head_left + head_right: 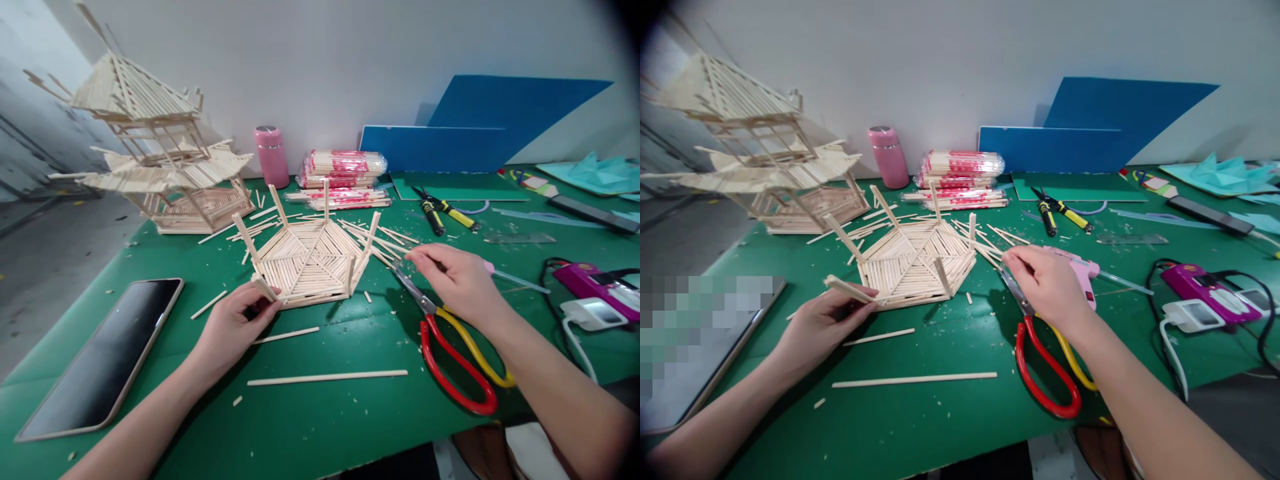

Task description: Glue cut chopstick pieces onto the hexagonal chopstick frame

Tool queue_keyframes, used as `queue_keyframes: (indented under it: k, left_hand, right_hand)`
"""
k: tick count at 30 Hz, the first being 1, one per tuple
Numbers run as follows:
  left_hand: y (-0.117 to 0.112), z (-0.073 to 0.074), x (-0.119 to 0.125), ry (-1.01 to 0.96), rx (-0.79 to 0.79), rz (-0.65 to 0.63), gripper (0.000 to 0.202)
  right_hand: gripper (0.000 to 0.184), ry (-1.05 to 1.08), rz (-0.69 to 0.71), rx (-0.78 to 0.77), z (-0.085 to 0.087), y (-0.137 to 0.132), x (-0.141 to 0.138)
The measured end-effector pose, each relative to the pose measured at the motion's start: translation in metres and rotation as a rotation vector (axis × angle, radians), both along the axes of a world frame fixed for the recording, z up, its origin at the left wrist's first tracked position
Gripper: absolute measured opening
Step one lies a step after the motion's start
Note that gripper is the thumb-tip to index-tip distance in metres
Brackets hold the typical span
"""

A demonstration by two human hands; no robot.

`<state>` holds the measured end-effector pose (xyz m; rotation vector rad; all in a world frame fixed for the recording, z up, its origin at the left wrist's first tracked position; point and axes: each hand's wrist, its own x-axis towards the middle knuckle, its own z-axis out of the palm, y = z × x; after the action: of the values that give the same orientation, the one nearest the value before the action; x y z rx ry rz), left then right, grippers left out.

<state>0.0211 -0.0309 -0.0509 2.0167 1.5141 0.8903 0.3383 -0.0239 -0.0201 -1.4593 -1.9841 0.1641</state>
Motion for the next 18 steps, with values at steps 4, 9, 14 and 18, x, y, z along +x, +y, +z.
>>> queue_keyframes:
  k: [4, 9, 14, 18]
  left_hand:
    - [0.0, -0.002, 0.0, 0.005, -0.023, 0.009, 0.022]
    - [0.0, -0.001, 0.0, 0.019, -0.034, -0.002, 0.023]
    - [-0.001, 0.0, -0.004, 0.035, -0.059, -0.047, 0.023]
    - [-0.003, 0.002, -0.007, 0.046, -0.075, -0.104, 0.021]
  right_hand:
    - [0.021, 0.086, 0.079, 0.127, -0.001, -0.012, 0.011]
    - [0.019, -0.092, 0.259, 0.026, -0.005, -0.021, -0.003]
    - [0.029, -0.256, 0.232, -0.031, -0.01, -0.019, -0.03]
    - [0.032, -0.315, 0.233, -0.068, -0.014, -0.014, -0.044]
